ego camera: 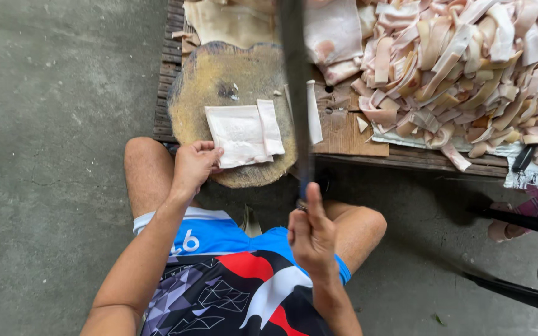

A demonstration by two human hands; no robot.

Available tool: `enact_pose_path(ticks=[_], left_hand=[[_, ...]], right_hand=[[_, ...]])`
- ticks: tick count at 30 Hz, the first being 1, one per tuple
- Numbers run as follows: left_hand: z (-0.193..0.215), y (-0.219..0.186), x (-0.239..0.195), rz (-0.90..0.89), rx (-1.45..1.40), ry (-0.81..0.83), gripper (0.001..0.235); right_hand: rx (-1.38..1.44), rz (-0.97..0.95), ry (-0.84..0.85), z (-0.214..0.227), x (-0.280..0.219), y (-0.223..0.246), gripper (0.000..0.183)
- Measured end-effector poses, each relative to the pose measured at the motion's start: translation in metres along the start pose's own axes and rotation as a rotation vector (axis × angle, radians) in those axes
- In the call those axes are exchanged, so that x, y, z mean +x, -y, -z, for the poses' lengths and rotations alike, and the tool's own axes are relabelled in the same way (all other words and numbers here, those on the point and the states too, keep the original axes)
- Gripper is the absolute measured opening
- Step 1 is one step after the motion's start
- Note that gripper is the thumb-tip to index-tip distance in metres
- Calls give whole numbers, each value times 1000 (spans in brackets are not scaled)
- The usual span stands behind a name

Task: The person sits on the floor and uses a large knife to slice sheets of raw pork skin into strips on a wooden cutting board. The cut strips are moved to a pile on the table beside the board.

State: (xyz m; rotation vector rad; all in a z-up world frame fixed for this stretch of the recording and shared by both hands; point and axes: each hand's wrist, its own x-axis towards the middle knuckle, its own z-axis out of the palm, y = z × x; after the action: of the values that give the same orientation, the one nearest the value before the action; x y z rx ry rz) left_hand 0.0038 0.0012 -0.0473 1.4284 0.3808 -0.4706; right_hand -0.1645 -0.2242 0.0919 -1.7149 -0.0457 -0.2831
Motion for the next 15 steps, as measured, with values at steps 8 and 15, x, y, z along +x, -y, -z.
enact_pose_path(ticks=[8, 15], left_hand=[[-7, -17, 1, -113, 137, -109, 22], [-19, -9, 29, -500, 381, -96, 45]], right_hand=[[-53, 240, 2, 10, 9, 28, 65], [-104, -435, -29, -21, -32, -96, 60]])
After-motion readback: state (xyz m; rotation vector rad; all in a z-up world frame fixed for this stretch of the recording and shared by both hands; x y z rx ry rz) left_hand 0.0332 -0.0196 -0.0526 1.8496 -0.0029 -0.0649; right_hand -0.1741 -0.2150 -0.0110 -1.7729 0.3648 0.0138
